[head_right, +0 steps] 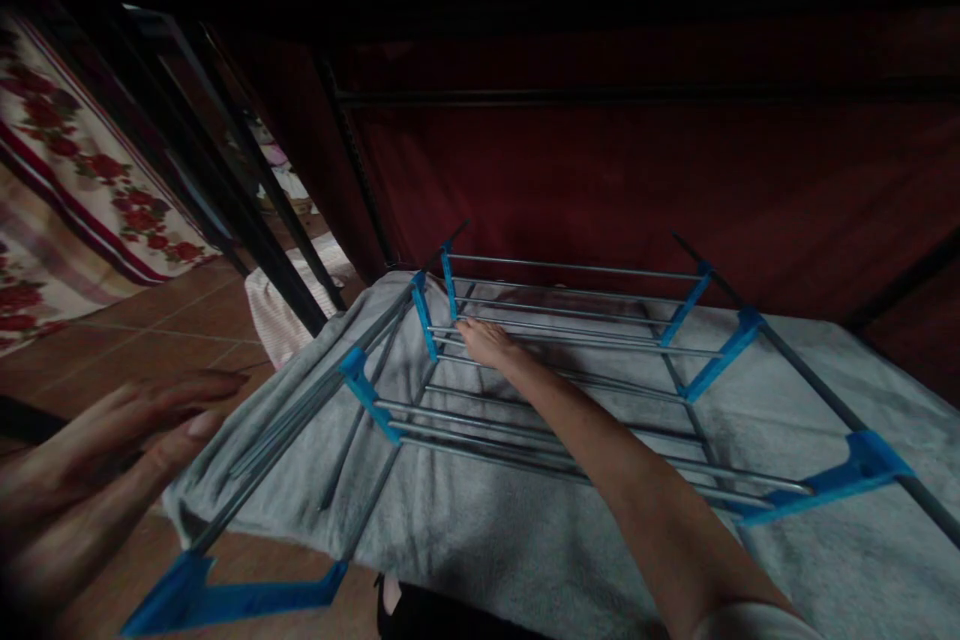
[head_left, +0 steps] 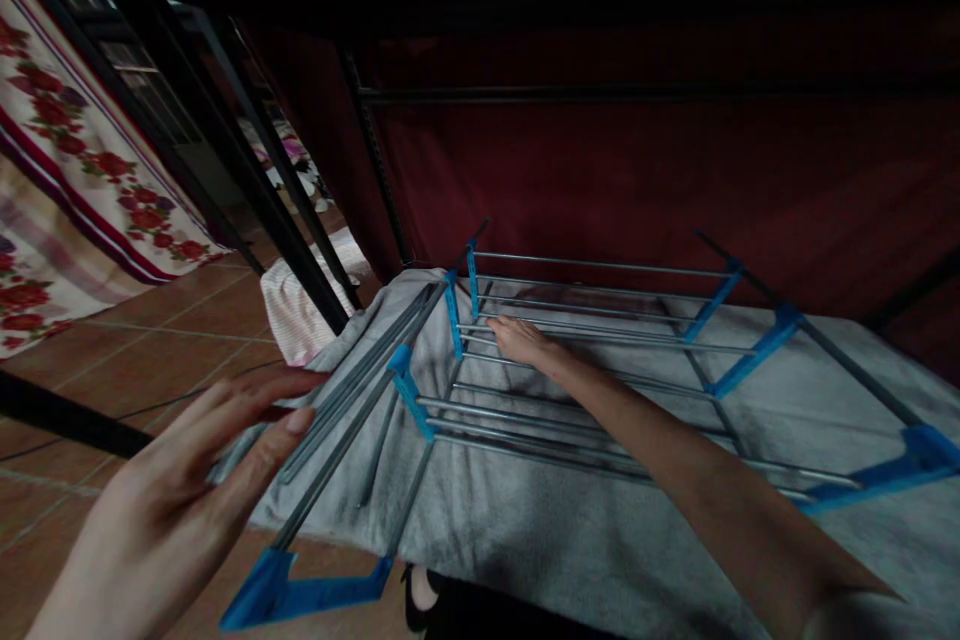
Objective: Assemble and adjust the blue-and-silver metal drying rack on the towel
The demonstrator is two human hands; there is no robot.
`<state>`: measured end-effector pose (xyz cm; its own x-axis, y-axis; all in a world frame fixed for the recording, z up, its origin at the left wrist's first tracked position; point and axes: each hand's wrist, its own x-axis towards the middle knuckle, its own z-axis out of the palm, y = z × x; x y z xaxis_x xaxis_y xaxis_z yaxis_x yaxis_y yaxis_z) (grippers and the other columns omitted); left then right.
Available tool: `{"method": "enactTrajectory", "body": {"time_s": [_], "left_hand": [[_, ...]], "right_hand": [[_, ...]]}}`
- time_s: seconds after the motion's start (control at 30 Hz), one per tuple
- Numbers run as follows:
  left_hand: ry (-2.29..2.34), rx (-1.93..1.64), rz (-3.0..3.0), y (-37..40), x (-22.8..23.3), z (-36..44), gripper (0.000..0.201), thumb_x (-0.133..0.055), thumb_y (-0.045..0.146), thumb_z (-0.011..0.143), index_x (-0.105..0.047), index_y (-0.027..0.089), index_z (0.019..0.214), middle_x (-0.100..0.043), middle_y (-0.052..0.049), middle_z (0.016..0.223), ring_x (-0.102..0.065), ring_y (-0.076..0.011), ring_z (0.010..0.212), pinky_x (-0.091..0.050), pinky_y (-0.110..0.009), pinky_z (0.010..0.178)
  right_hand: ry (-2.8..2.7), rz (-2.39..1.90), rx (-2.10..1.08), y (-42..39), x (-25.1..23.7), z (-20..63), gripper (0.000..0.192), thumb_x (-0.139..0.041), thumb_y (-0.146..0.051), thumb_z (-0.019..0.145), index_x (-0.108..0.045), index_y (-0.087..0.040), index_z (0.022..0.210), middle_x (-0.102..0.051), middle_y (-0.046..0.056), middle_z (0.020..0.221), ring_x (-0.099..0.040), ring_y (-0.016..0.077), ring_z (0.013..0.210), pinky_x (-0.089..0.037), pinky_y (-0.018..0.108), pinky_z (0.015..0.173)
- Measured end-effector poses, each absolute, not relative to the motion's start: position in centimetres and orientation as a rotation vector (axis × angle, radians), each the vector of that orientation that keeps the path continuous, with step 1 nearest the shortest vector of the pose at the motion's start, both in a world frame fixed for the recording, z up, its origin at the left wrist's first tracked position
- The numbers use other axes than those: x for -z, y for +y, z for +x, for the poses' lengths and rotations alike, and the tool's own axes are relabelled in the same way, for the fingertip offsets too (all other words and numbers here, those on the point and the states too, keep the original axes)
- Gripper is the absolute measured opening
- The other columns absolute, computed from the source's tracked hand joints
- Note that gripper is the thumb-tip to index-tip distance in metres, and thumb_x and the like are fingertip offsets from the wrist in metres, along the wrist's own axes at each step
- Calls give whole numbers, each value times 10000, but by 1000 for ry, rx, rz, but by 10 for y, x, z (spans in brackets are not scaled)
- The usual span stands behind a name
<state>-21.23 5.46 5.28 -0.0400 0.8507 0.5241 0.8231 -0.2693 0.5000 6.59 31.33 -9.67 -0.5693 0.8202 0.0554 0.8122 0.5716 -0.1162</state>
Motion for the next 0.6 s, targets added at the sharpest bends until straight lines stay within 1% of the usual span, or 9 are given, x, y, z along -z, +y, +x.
{"method": "enactTrajectory", "body": {"time_s": [0.07,0.13,0.2,0.27,0.33,0.4,0.47,0.53,0.6], "left_hand": [[1828,-1042,2003,90,-56,-216,489,-587,607,854,-701,254,1172,-728,-60,1147,-692,-271,1014,-594,-391,871],[1791,-1025,1939,128,-48,-211,689,-582,666,816,-627,173,1294,-699,-116,1215,-690,-295,1028,-606,-403,814],[1733,-957,1972,163,-32,-201,800,-577,670,804,-553,118,1383,-650,-162,1306,-662,-315,1116,-593,-416,862],[1695,-846,2012,191,-12,-192,854,-611,632,774,-506,96,1431,-640,-180,1315,-648,-328,1145,-573,-425,899],[1679,-724,1998,210,4,-186,859,-602,574,782,-454,88,1475,-686,-165,1215,-676,-319,1070,-567,-420,882],[1648,-620,1931,220,14,-184,859,-566,520,812,-373,86,1528,-724,-128,1055,-709,-289,895,-576,-394,776],[1608,-572,1855,223,18,-185,871,-540,485,832,-290,90,1568,-718,-87,925,-699,-254,735,-560,-355,652],[1589,-593,1805,222,18,-186,881,-534,462,838,-245,85,1581,-700,-63,859,-684,-230,672,-535,-325,590],[1589,-619,1792,219,16,-186,882,-529,448,844,-231,64,1580,-692,-56,830,-678,-221,659,-523,-313,579]], "right_hand": [[-2687,-1399,-130,316,96,47,438,-332,-175,997,-505,-204,1398,-596,125,1355,-633,241,1149,-490,351,941],[-2681,-1408,-140,319,96,32,418,-350,-217,1010,-505,-199,1399,-592,138,1358,-638,250,1145,-498,357,931],[-2677,-1422,-142,322,96,23,414,-356,-253,1023,-494,-202,1411,-602,144,1341,-643,258,1141,-507,363,913],[-2681,-1434,-144,324,96,20,419,-348,-272,1035,-476,-229,1432,-621,134,1319,-656,254,1118,-513,361,886],[-2695,-1440,-146,326,96,20,415,-328,-278,1045,-475,-267,1433,-641,113,1302,-670,242,1089,-514,351,864],[-2707,-1443,-146,327,95,22,409,-314,-279,1049,-487,-293,1420,-657,96,1291,-672,235,1087,-509,347,860],[-2713,-1447,-150,329,94,23,407,-325,-286,1046,-487,-315,1419,-670,83,1283,-667,237,1104,-504,350,865],[-2710,-1458,-160,332,91,23,408,-336,-318,1046,-484,-337,1425,-690,74,1257,-667,242,1107,-500,359,870],[-2697,-1475,-171,335,88,23,415,-316,-388,1053,-494,-343,1425,-707,79,1226,-673,252,1098,-496,372,877]]}}
